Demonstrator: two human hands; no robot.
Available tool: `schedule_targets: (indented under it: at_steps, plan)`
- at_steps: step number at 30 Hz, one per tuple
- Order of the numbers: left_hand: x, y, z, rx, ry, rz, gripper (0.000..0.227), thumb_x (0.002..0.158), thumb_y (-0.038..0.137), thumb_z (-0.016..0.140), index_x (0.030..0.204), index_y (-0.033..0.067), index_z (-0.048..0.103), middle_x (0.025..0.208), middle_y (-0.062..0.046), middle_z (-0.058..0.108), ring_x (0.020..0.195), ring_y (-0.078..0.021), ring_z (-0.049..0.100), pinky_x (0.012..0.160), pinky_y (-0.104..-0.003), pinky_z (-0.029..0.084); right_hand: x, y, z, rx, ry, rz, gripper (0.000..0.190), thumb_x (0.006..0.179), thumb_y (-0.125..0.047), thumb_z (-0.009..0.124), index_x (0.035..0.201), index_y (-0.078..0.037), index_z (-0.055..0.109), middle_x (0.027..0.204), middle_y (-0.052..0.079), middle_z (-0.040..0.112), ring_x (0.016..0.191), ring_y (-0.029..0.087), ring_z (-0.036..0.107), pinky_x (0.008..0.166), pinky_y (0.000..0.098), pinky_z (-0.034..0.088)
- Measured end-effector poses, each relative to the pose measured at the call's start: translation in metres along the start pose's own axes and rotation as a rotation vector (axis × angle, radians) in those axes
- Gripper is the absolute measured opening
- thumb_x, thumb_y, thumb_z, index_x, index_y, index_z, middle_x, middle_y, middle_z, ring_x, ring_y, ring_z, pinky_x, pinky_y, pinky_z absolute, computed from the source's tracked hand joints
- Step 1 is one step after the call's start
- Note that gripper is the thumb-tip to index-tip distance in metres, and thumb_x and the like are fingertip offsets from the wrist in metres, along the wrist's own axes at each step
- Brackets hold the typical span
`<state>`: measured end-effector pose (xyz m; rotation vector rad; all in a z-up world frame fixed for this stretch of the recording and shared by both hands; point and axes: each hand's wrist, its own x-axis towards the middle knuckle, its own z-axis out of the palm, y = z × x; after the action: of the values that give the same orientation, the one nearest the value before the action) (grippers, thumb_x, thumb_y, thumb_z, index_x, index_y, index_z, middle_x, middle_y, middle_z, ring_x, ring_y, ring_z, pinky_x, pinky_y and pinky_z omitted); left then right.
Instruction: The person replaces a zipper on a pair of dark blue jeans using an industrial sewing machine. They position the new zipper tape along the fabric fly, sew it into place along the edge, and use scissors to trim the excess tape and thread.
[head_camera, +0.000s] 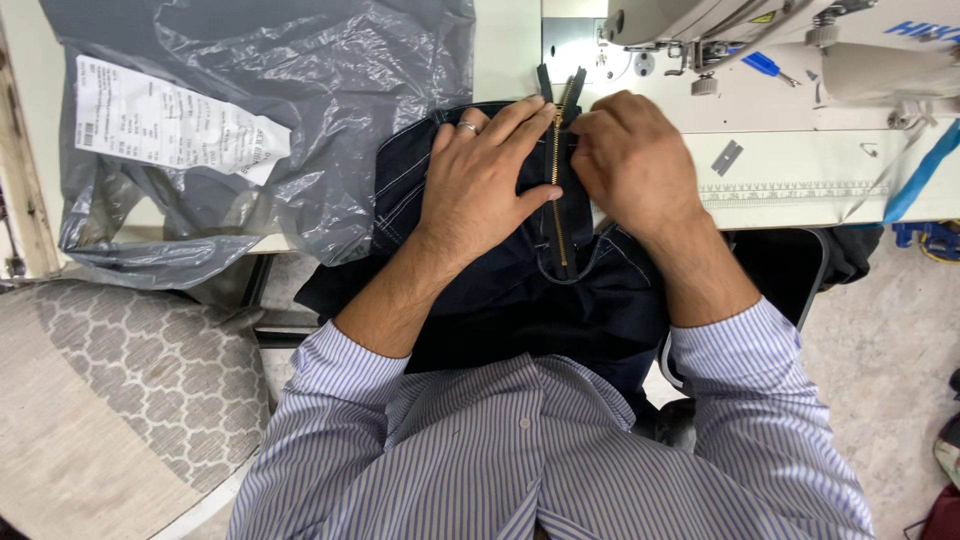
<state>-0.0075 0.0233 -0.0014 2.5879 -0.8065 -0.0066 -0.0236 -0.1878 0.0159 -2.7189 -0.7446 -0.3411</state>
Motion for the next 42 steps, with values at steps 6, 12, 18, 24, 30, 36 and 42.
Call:
schedule_targets:
  at_steps: [6,12,18,24,30,36,42]
  plan:
    - [0.000,0.000,0.003,-0.029,-0.013,-0.004,0.085,0.085,0.064,0.081,0.152,0.0225,0.049,0.154,0.011,0.051,0.112,-0.0279,0.058,0.090,-0.043,0.046,0.007,-0.012,0.001,0.032,0.037,-0.012,0.014,0.094,0.002,0.071,0.108,0.005,0.070,0.100,0.018,0.067,0.089,0.030,0.065,0.075,0.0410,0.059]
    - [0.001,0.001,0.001,-0.047,-0.002,-0.027,0.083,0.085,0.063,0.081,0.150,0.0208,0.050,0.152,0.009,0.053,0.115,-0.0281,0.058,0.091,-0.043,0.046,0.018,-0.013,0.003,-0.039,-0.020,-0.121,0.017,0.093,-0.001,0.069,0.109,0.005,0.070,0.101,0.018,0.068,0.092,0.031,0.066,0.084,0.0416,0.061]
    - [0.001,0.001,0.001,-0.037,-0.013,-0.026,0.086,0.082,0.062,0.083,0.150,0.0191,0.050,0.152,0.009,0.051,0.117,-0.0304,0.057,0.094,-0.045,0.044,0.014,-0.008,-0.004,-0.119,-0.045,-0.118,0.013,0.093,-0.004,0.070,0.104,0.003,0.068,0.098,0.016,0.066,0.085,0.029,0.063,0.075,0.0393,0.058]
    - [0.001,0.001,0.002,-0.051,0.024,0.001,0.082,0.085,0.063,0.079,0.148,0.0183,0.052,0.152,0.008,0.053,0.114,-0.0281,0.058,0.090,-0.044,0.045,0.016,-0.011,0.001,-0.138,-0.050,-0.135,0.016,0.093,-0.006,0.070,0.107,0.001,0.070,0.098,0.014,0.069,0.088,0.028,0.065,0.077,0.0393,0.059]
    - [0.001,0.000,0.001,-0.033,-0.014,-0.017,0.089,0.083,0.064,0.082,0.152,0.0181,0.048,0.154,0.008,0.050,0.120,-0.0311,0.057,0.094,-0.045,0.046,0.010,-0.006,0.000,-0.134,-0.038,-0.090,0.012,0.093,-0.004,0.071,0.103,0.000,0.070,0.097,0.014,0.068,0.085,0.025,0.066,0.074,0.0370,0.061]
    - [0.001,0.000,0.004,-0.008,0.007,0.000,0.087,0.084,0.067,0.080,0.151,0.0195,0.050,0.153,0.009,0.052,0.115,-0.0284,0.058,0.091,-0.043,0.046,0.005,-0.002,0.002,-0.060,-0.037,-0.068,0.013,0.094,-0.004,0.072,0.105,0.001,0.070,0.101,0.016,0.070,0.092,0.029,0.068,0.081,0.0406,0.062]
    - [0.001,-0.001,0.002,-0.074,-0.083,-0.035,0.088,0.088,0.065,0.078,0.156,0.0229,0.040,0.157,0.008,0.048,0.125,-0.0343,0.056,0.101,-0.051,0.044,-0.034,0.035,-0.021,0.028,0.092,0.110,0.008,0.095,0.006,0.074,0.103,0.005,0.073,0.098,0.019,0.072,0.091,0.034,0.065,0.083,0.0458,0.056]
